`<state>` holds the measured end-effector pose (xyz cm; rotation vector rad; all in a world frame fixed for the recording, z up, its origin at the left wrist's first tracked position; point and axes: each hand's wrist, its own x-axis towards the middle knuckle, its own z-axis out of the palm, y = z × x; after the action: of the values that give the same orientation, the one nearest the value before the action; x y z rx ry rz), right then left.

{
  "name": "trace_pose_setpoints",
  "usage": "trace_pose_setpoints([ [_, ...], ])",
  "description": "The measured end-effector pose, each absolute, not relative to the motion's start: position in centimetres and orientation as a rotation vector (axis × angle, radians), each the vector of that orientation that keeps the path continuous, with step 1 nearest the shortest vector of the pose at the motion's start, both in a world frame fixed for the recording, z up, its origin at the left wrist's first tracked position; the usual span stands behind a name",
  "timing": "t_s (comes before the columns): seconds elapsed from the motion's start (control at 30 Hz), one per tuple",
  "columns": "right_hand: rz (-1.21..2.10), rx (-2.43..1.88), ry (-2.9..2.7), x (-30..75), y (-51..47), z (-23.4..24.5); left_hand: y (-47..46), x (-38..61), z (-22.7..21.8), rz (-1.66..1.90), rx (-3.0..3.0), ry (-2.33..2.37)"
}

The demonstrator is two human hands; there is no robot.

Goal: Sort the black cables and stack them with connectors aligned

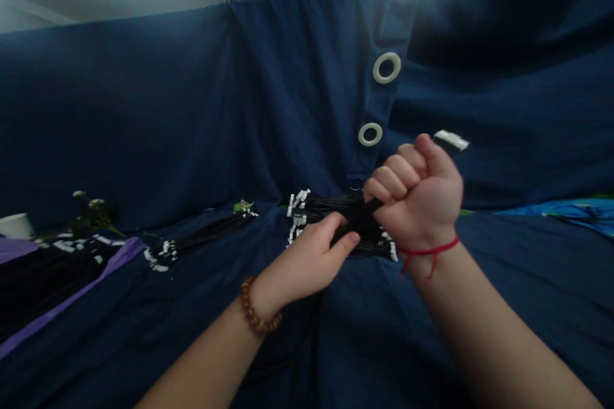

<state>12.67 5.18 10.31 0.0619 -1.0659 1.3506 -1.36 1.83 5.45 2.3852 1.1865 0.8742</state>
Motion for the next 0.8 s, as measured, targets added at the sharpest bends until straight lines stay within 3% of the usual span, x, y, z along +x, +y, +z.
trace_pose_setpoints([
  [0.1, 1.221, -0.147, -1.258, 12.1, 6.1, 7.2, 2.4, -2.9, 6.1, 0.854, 2.368, 1.12],
  [0.23, 1.082, -0.432, -1.566, 14.7, 6.6, -0.4, 5.6, -5.5, 8.2, 0.815, 2.657, 1.709],
  [0.37, 0.923, -0.607, -1.985, 17.5, 5.2, -6.1, 12.5, -5.2, 11.0, 0.796, 2.742, 1.846],
  [0.5, 0.819, -0.692, -2.236, 17.5, 4.9, -6.8, 20.0, -2.1, 10.9, 0.56, 2.819, 1.752],
  [0.8, 0.751, -0.866, -2.305, 17.7, 5.7, -6.3, 28.1, 0.1, 4.6, -0.064, 2.706, 1.658],
])
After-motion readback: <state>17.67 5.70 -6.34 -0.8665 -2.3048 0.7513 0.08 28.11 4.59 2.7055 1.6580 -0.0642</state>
